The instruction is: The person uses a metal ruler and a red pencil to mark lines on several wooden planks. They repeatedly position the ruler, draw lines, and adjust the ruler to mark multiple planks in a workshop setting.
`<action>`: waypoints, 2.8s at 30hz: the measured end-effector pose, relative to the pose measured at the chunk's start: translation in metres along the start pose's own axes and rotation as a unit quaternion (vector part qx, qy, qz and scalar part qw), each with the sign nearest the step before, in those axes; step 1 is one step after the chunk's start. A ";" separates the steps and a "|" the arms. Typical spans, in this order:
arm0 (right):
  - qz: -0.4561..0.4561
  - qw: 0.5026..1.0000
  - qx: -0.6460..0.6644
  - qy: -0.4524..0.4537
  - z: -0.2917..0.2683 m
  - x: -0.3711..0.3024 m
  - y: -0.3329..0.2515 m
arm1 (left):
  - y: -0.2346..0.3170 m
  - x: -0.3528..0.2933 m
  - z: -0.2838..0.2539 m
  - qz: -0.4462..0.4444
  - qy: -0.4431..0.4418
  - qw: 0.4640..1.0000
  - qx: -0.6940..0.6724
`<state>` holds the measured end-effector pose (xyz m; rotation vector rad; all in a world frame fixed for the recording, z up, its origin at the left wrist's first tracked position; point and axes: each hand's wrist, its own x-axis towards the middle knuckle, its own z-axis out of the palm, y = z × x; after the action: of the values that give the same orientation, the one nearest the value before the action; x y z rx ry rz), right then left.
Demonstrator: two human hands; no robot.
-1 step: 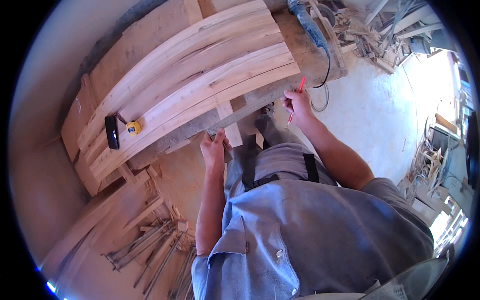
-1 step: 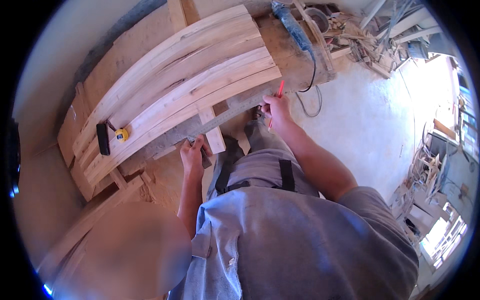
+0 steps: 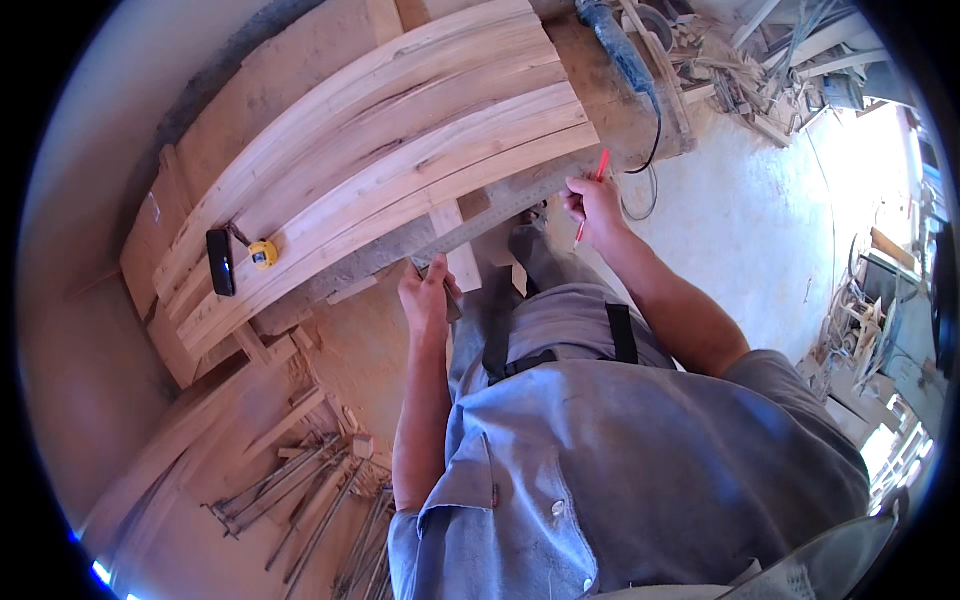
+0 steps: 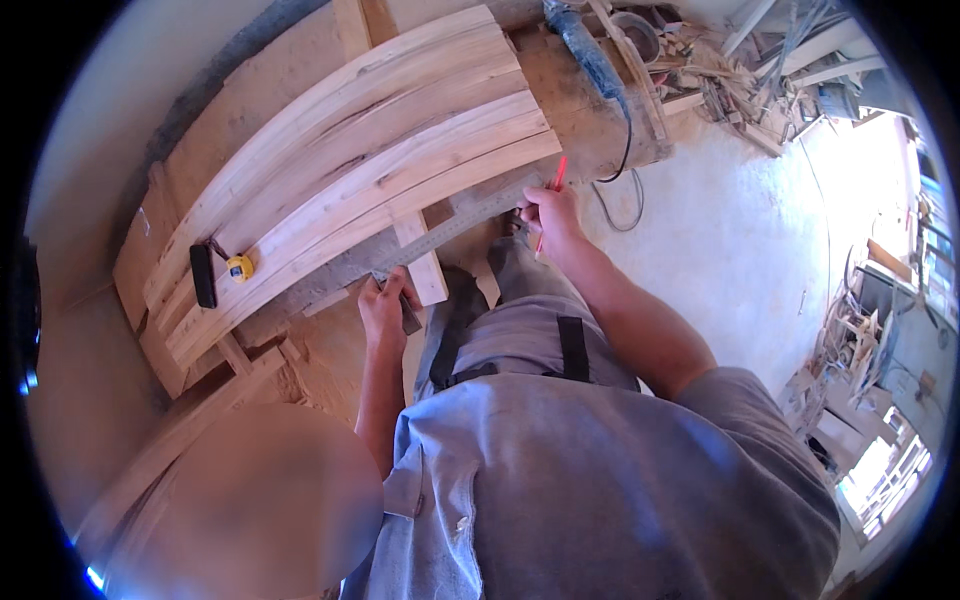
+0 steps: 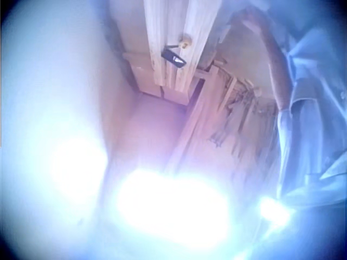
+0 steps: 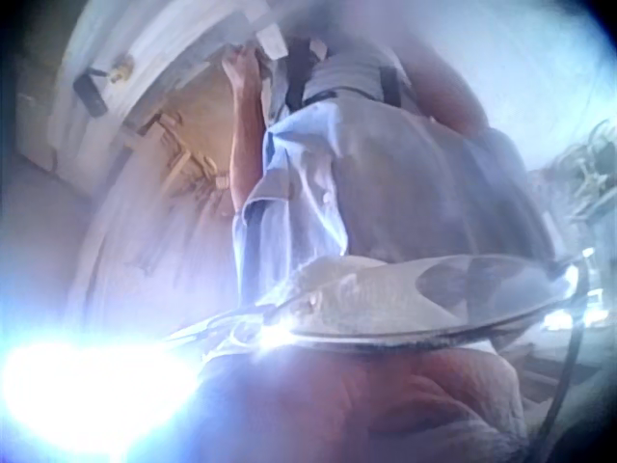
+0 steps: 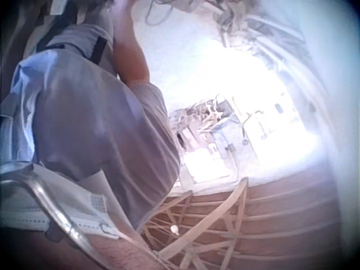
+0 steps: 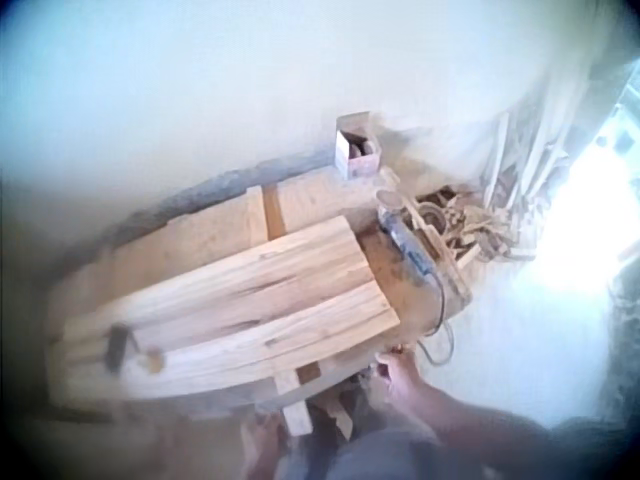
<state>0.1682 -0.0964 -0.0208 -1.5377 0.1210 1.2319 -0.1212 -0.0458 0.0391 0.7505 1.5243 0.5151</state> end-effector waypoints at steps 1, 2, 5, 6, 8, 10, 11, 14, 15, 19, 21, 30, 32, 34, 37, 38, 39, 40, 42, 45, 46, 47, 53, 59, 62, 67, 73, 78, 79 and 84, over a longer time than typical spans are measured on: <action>0.000 1.000 0.004 -0.001 0.004 0.000 -0.008 | -0.002 0.001 0.003 -0.002 0.008 1.000 -0.006; 0.001 1.000 0.009 -0.002 0.005 0.002 -0.011 | -0.005 0.002 0.005 -0.004 0.016 1.000 -0.012; 0.021 1.000 -0.007 -0.016 0.001 0.014 -0.012 | -0.010 0.009 0.007 -0.017 0.025 0.999 -0.017; 0.019 0.999 -0.016 -0.020 0.000 0.017 -0.013 | -0.012 0.011 0.008 -0.023 0.029 0.999 -0.016; 0.012 0.999 -0.030 -0.022 0.000 0.019 -0.015 | -0.013 0.016 0.010 -0.023 0.033 0.999 -0.010; 0.004 0.999 -0.033 -0.019 0.002 0.022 -0.017 | -0.012 0.020 0.014 -0.023 0.038 0.999 0.000; -0.002 0.999 -0.036 -0.016 0.001 0.024 -0.020 | -0.011 0.023 0.017 -0.022 0.042 0.999 0.006; 0.015 0.999 -0.044 0.000 -0.003 0.024 -0.025 | -0.008 0.033 0.025 -0.013 0.030 0.999 0.021; 0.016 0.999 -0.036 0.006 -0.007 0.028 -0.027 | -0.007 0.038 0.029 -0.013 0.022 0.999 0.024; 0.000 0.999 -0.016 0.035 -0.018 0.037 -0.031 | -0.001 0.046 0.046 -0.012 0.008 0.999 0.037; 0.013 0.999 -0.017 0.044 -0.019 0.036 -0.035 | 0.003 0.049 0.053 -0.015 0.008 0.999 0.040; 0.008 0.998 0.039 0.049 -0.024 0.036 -0.033 | 0.004 0.063 0.061 -0.018 -0.022 0.997 0.065; 0.020 0.998 0.044 0.042 -0.022 0.037 -0.032 | 0.005 0.066 0.062 -0.016 -0.017 0.997 0.074; 0.036 0.998 0.041 0.026 -0.022 0.040 -0.031 | 0.003 0.067 0.065 -0.016 -0.012 0.997 0.069; 0.042 0.997 0.058 0.009 -0.021 0.041 -0.030 | 0.004 0.064 0.070 -0.008 -0.005 0.999 0.041; 0.042 0.997 0.058 0.013 -0.022 0.042 -0.029 | 0.004 0.062 0.070 -0.006 -0.008 0.999 0.038; 0.041 0.997 0.057 0.016 -0.022 0.043 -0.029 | 0.004 0.061 0.069 -0.003 -0.011 0.999 0.036; 0.041 0.997 0.057 0.018 -0.022 0.043 -0.029 | 0.005 0.060 0.068 -0.001 -0.014 0.999 0.034; 0.047 0.997 0.053 0.019 -0.017 0.043 -0.025 | 0.006 0.058 0.056 -0.003 -0.008 0.999 0.032; 0.051 0.998 0.047 -0.002 -0.005 0.035 -0.024 | 0.006 0.056 0.040 -0.011 0.012 0.999 0.032; 0.058 0.997 0.052 -0.018 -0.001 0.032 -0.022 | 0.006 0.054 0.033 -0.011 0.017 0.999 0.033; 0.066 0.996 0.057 -0.033 0.004 0.029 -0.019 | 0.006 0.054 0.025 -0.010 0.021 0.999 0.033; 0.101 0.993 0.026 -0.063 0.040 0.016 0.000 | -0.001 0.059 -0.026 0.009 0.037 0.999 0.035; 0.088 0.996 0.023 -0.020 0.054 0.010 0.009 | 0.006 0.068 -0.033 -0.003 0.028 1.000 0.008; 0.078 0.996 0.035 -0.004 0.055 0.008 0.013 | 0.011 0.076 -0.034 -0.014 0.017 1.000 0.016; 0.068 0.995 0.065 0.026 0.065 0.003 0.021 | 0.013 0.079 -0.038 -0.016 0.001 1.000 0.025; 0.077 0.995 0.056 0.003 0.082 -0.006 0.030 | 0.011 0.085 -0.048 -0.032 -0.018 0.999 0.006; 0.095 0.995 0.032 -0.008 0.101 -0.013 0.034 | 0.012 0.088 -0.067 -0.028 -0.015 0.999 -0.012; 0.100 0.994 0.027 -0.014 0.103 -0.012 0.036 | 0.013 0.089 -0.070 -0.029 -0.011 0.999 -0.010; 0.108 0.994 0.018 -0.011 0.108 -0.012 0.040 | 0.013 0.091 -0.077 -0.038 -0.016 0.999 -0.014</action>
<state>0.0703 -0.0351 -0.0220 -1.5085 0.3001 1.4081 -0.1946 0.0375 -0.0063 0.6730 1.5073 0.4659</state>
